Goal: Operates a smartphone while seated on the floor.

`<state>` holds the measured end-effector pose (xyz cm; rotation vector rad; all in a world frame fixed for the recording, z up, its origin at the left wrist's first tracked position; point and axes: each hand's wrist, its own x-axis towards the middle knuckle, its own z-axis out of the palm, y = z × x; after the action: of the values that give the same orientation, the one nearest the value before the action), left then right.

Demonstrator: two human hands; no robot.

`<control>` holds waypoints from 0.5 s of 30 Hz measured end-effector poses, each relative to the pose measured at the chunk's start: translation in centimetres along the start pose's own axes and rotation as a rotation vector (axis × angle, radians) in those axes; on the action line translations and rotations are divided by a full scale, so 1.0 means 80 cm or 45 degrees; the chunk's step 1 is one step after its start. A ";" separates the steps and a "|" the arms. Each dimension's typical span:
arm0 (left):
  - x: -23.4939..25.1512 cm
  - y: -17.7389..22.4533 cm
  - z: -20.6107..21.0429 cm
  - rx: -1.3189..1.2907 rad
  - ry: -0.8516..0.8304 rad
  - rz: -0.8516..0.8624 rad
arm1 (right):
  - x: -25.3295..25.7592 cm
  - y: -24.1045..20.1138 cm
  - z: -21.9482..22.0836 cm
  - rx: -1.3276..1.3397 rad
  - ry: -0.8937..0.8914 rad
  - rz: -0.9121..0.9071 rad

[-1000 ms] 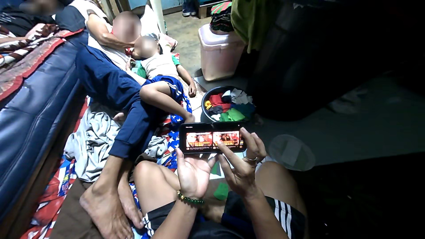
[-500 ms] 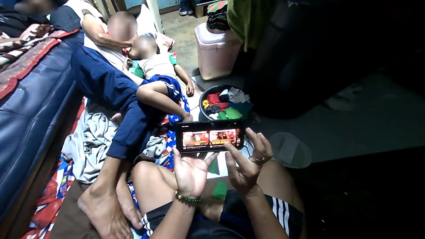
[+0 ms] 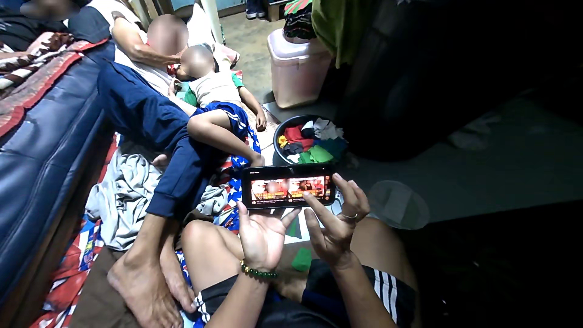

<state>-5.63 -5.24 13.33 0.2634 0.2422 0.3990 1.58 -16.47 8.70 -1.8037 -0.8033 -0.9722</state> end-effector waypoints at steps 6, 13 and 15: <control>0.001 0.001 -0.001 -0.020 0.006 -0.005 | 0.000 0.001 0.000 0.027 0.025 -0.006; 0.001 0.001 -0.001 -0.009 0.008 -0.001 | -0.001 0.002 -0.001 0.019 0.075 -0.010; 0.001 0.001 -0.002 -0.016 0.012 -0.005 | -0.001 0.003 -0.001 0.020 0.078 -0.009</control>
<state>-5.62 -5.15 13.21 0.2485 0.2493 0.3979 1.69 -16.62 8.54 -1.7503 -0.7779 -1.0180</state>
